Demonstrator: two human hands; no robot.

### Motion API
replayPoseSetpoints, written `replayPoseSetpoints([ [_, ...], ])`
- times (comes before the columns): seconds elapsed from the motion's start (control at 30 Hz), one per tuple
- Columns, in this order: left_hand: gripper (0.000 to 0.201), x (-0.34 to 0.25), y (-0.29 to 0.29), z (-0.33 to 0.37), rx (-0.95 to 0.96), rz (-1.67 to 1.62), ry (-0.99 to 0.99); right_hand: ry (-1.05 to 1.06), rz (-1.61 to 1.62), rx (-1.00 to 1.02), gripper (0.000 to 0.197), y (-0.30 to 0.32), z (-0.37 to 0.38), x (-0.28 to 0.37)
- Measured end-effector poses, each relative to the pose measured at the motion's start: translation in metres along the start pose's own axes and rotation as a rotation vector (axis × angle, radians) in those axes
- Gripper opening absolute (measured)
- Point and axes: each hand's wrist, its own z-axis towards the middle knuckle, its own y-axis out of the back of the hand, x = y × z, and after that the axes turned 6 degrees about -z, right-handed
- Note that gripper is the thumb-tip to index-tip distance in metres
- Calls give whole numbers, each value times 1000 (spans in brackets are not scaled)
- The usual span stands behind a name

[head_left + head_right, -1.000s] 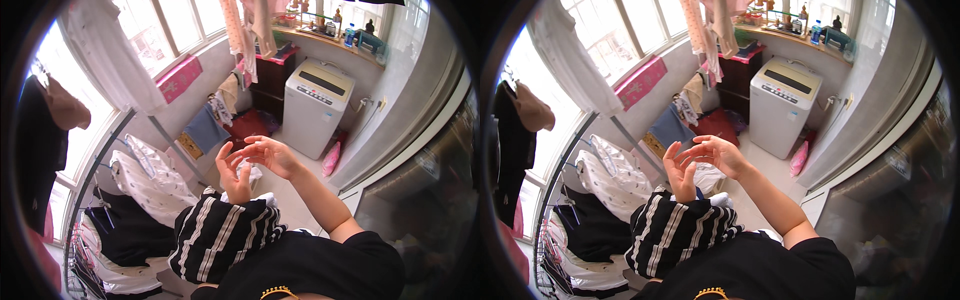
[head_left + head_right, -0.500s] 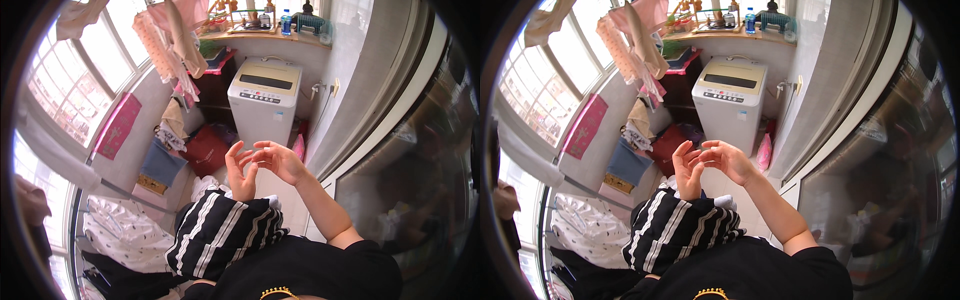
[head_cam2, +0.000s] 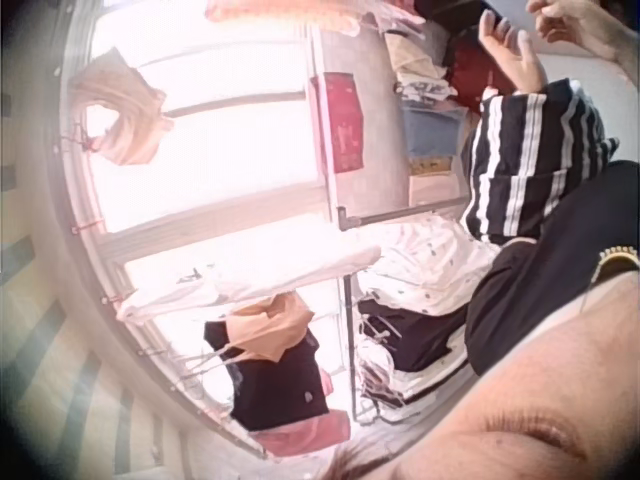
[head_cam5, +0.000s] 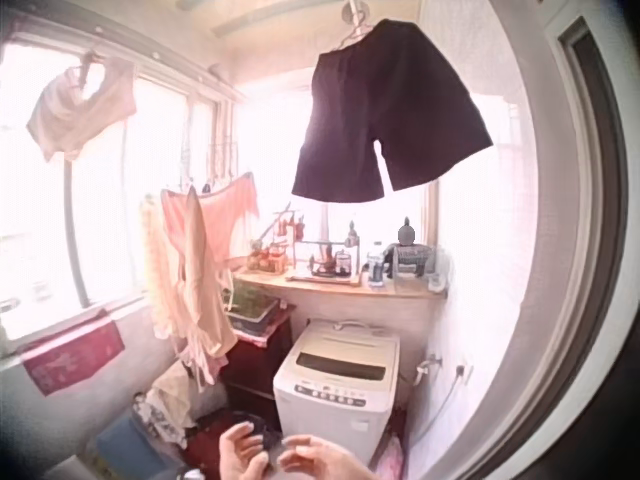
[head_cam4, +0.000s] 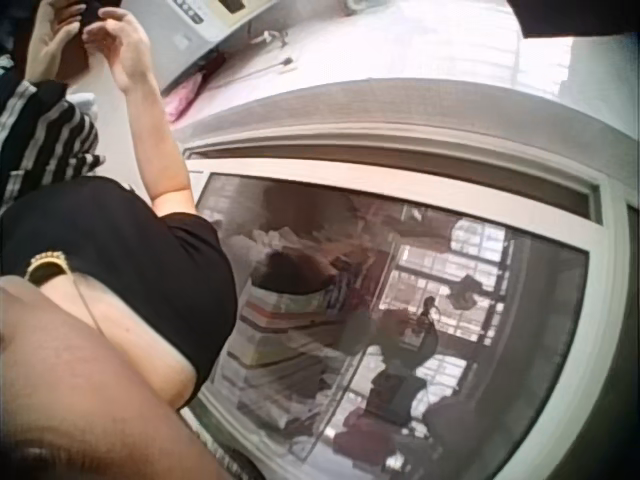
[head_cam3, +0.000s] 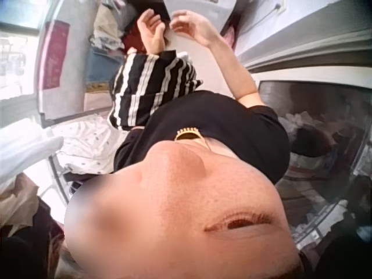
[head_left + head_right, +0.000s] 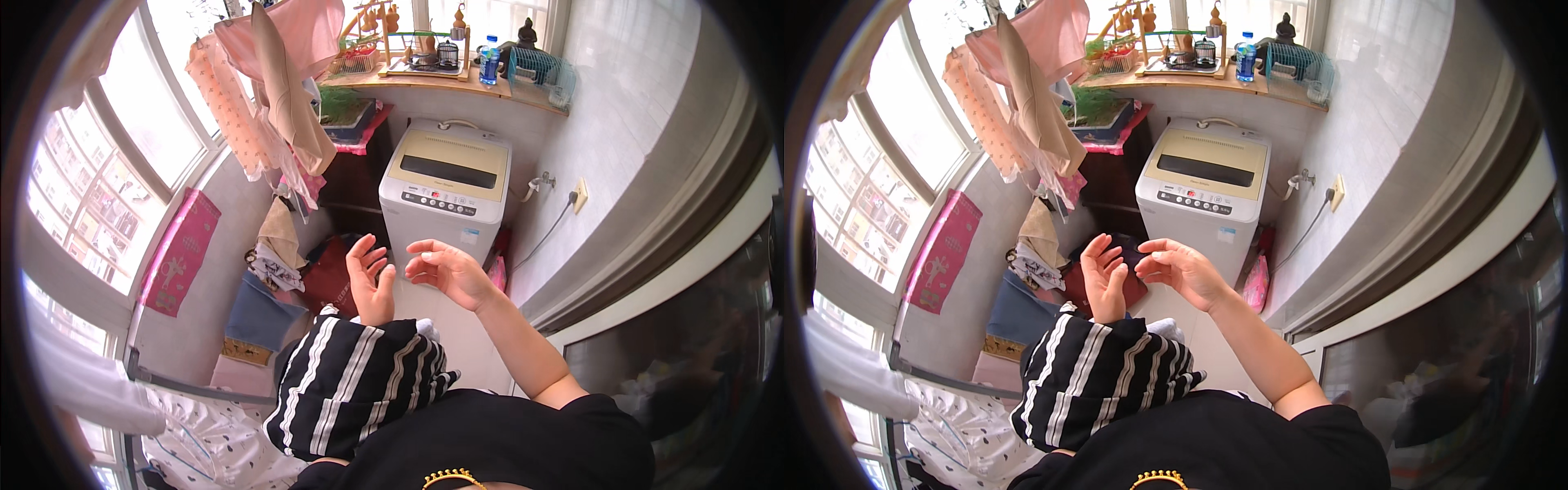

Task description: The person collects various clothing items, underwear, and a towel from a balcony drying rack, then carries them into a bedroom and places them on a bed.

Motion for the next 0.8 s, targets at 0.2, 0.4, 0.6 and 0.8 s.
replayPoseSetpoints([
  [0.2, 53, 21, 11, 42, 6, 43, 28, -37, 11, -16, 28, 16, 40, -3],
  [0.4, 54, 43, 28, 61, -52, 49, 94, -82, 18, 33, 38, 27, 67, -11],
  [0.6, 51, 50, 45, 78, -183, 93, 101, -121, -90, 106, 41, 31, 113, -15],
  [0.8, 43, 47, 58, 108, -231, 288, -9, -37, -224, 219, 30, 29, 167, 1],
])
